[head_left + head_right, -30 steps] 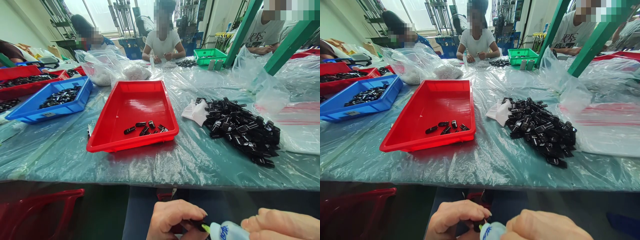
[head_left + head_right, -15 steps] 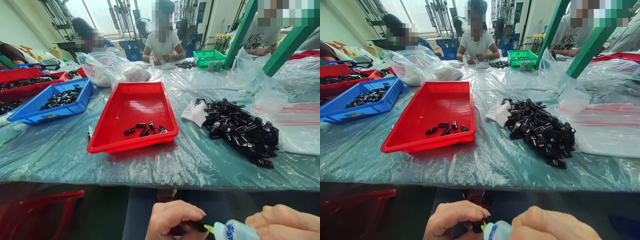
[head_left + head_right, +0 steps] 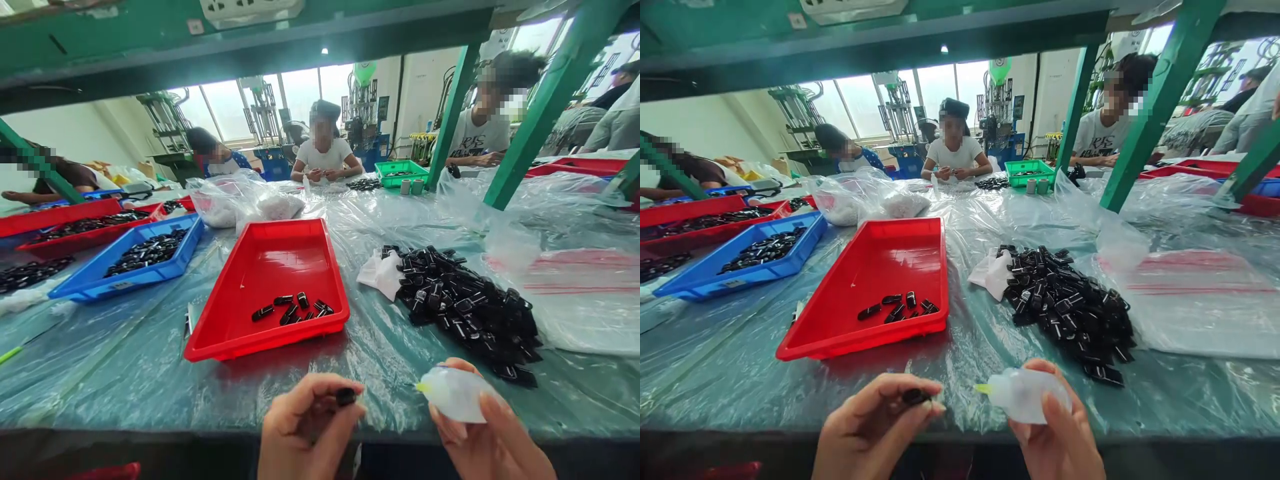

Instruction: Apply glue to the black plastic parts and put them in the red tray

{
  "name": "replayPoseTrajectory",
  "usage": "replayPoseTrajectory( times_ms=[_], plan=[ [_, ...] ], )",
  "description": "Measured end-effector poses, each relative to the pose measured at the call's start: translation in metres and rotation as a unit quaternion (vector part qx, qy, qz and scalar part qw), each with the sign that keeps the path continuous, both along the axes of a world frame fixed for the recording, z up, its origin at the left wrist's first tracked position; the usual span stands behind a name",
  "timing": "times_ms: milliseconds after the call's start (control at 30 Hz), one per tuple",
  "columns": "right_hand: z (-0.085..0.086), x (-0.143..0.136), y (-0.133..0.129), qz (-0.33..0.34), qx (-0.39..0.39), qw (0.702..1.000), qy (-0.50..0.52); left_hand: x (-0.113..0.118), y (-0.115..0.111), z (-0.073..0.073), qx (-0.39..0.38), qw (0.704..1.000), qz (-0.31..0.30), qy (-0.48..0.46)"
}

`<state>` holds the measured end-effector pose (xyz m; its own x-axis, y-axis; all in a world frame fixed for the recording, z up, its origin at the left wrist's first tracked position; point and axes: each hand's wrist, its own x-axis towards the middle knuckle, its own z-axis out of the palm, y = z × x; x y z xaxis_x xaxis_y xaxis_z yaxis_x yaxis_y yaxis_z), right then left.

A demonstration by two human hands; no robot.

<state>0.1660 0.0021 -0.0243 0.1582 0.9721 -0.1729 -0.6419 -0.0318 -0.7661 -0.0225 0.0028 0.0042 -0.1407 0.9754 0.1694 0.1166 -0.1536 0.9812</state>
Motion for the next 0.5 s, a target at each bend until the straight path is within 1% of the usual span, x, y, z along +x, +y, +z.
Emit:
replayPoseTrajectory(
  times_ms=[67,133,167,233,300,400,433,500],
  plan=[
    [-0.005,0.001,0.01,0.002,0.008,0.999,0.039,-0.016,0.023,0.012,0.072,0.989,0.074,0.106],
    [-0.008,0.003,0.017,0.001,0.014,0.997,0.074,-0.036,0.049,0.021,0.12,0.954,0.153,0.227],
    [-0.009,0.005,0.02,0.001,0.017,0.996,0.089,-0.045,0.061,0.025,0.13,0.931,0.169,0.296],
    [-0.01,0.009,0.024,0.003,0.021,0.993,0.112,-0.06,0.083,0.032,0.127,0.915,0.173,0.341],
    [-0.012,0.014,0.027,0.004,0.025,0.991,0.129,-0.07,0.097,0.036,0.117,0.905,0.146,0.383],
    [-0.017,0.021,0.029,0.006,0.028,0.988,0.149,-0.074,0.107,0.037,0.111,0.885,0.09,0.442],
    [-0.018,0.022,0.03,0.007,0.029,0.987,0.155,-0.073,0.108,0.036,0.115,0.878,0.081,0.457],
    [-0.02,0.025,0.031,0.009,0.03,0.985,0.167,-0.066,0.108,0.033,0.137,0.863,0.091,0.477]
  ],
)
